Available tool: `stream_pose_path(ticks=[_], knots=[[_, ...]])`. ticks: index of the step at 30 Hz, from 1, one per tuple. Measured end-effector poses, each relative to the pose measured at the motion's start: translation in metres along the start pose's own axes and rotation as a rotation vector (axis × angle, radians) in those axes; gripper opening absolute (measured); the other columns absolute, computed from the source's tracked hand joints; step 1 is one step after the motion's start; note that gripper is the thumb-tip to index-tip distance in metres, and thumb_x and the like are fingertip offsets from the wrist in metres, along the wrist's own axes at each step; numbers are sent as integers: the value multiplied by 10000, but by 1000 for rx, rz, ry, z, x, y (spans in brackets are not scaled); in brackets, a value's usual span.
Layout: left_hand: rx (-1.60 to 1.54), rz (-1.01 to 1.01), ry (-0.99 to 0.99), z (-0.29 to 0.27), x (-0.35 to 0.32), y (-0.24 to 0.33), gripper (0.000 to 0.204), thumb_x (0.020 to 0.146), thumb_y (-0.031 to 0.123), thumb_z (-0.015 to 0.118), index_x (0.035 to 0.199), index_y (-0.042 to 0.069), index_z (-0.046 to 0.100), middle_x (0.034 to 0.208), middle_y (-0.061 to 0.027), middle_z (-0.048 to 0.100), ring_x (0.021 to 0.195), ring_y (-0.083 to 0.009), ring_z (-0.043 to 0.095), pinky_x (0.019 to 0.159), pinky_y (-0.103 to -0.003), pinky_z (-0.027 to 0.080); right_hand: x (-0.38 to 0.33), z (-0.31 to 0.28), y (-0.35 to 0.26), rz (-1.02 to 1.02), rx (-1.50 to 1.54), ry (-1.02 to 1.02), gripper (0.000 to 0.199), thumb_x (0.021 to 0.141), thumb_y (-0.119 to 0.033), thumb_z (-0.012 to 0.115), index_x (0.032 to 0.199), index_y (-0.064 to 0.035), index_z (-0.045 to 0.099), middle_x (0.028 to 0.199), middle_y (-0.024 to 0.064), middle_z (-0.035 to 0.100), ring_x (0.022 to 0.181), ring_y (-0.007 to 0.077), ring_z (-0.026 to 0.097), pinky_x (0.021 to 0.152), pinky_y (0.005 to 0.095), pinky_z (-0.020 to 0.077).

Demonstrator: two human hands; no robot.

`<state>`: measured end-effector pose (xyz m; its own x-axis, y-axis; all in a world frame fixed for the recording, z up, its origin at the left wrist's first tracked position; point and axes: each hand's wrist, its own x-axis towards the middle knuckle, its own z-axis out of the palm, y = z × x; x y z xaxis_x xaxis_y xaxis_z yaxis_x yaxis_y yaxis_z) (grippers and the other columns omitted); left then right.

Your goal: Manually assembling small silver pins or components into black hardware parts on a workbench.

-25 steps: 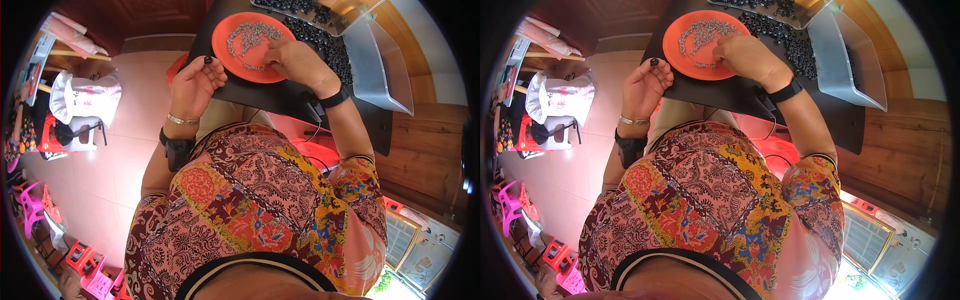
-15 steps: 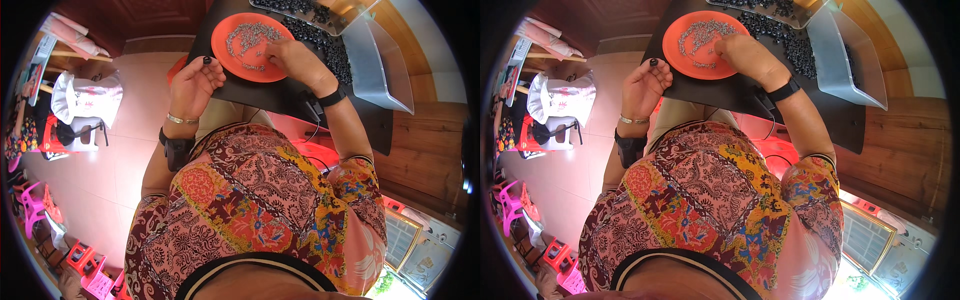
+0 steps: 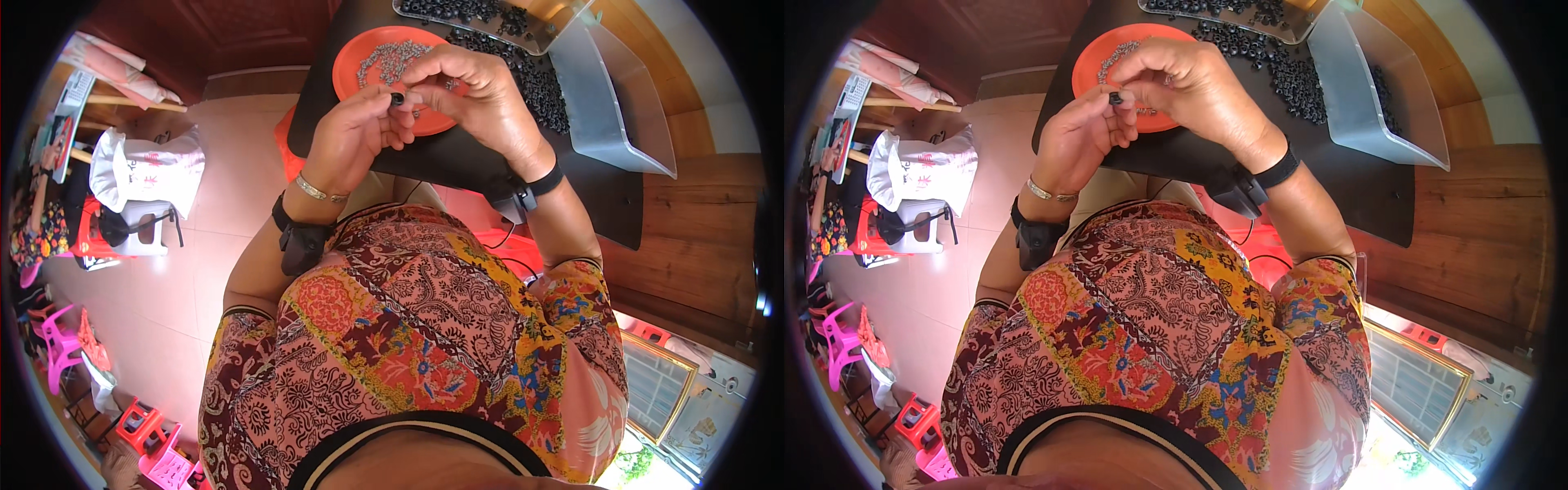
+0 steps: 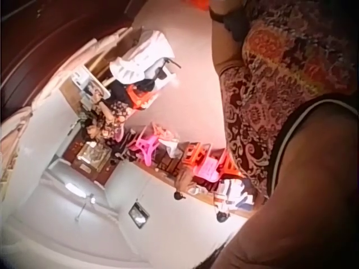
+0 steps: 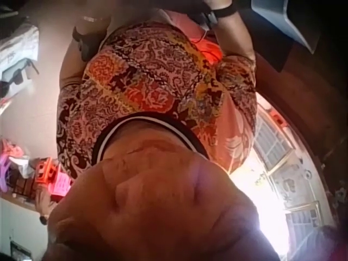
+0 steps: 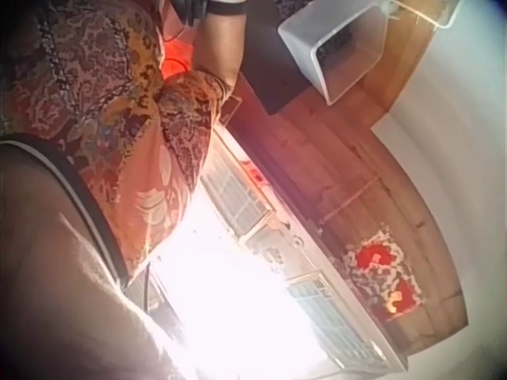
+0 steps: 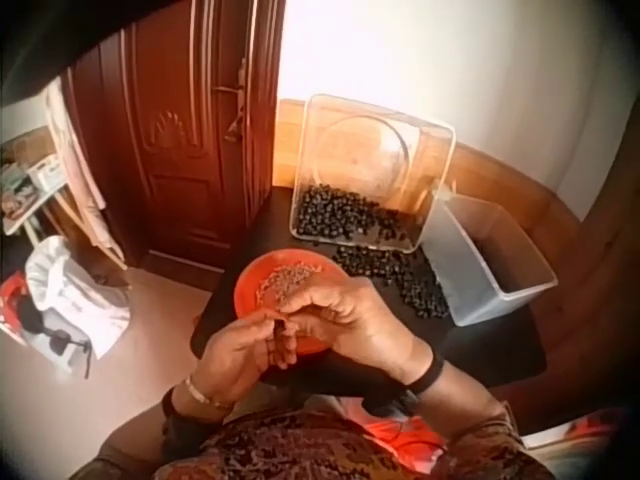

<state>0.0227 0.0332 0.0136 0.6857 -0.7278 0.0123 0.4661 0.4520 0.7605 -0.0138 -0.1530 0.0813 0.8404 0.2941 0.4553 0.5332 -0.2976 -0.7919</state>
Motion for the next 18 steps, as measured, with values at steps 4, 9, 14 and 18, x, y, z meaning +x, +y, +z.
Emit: stream_pose_path(ticks=[4, 9, 14, 18], knots=[[70, -10, 5, 2, 2, -5, 255, 956, 242, 461, 1036, 29, 578, 902, -59, 623, 776, -158, 599, 700, -254, 451, -1, -1, -2, -109, -289, -52, 204, 796, 70, 670, 957, -55, 672, 873, 23, 669, 797, 143, 658, 685, 259, 531], [73, -24, -1, 2, 2, -10, 259, 956, 236, 455, 1060, 20, 554, 910, -61, 618, 788, -158, 595, 705, -259, 450, -5, 2, 1, -215, -371, -39, 143, 762, 4, 699, 871, -70, 642, 811, 46, 643, 755, 234, 636, 666, 315, 510], [17, -23, -13, 7, 3, -8, 261, 962, 230, 435, 1052, 15, 551, 914, -73, 616, 799, -172, 594, 719, -277, 449, -9, 6, 7, -174, -319, 28, 125, 764, -8, 710, 856, -75, 659, 818, 29, 652, 771, 221, 642, 666, 310, 515], [-51, -1, -40, 4, 4, -12, 269, 963, 238, 434, 1045, 13, 557, 914, -81, 611, 799, -185, 593, 724, -287, 445, -15, 8, 14, -121, -236, 64, 120, 789, -3, 706, 892, -57, 678, 853, 34, 665, 752, 179, 658, 656, 278, 535]])
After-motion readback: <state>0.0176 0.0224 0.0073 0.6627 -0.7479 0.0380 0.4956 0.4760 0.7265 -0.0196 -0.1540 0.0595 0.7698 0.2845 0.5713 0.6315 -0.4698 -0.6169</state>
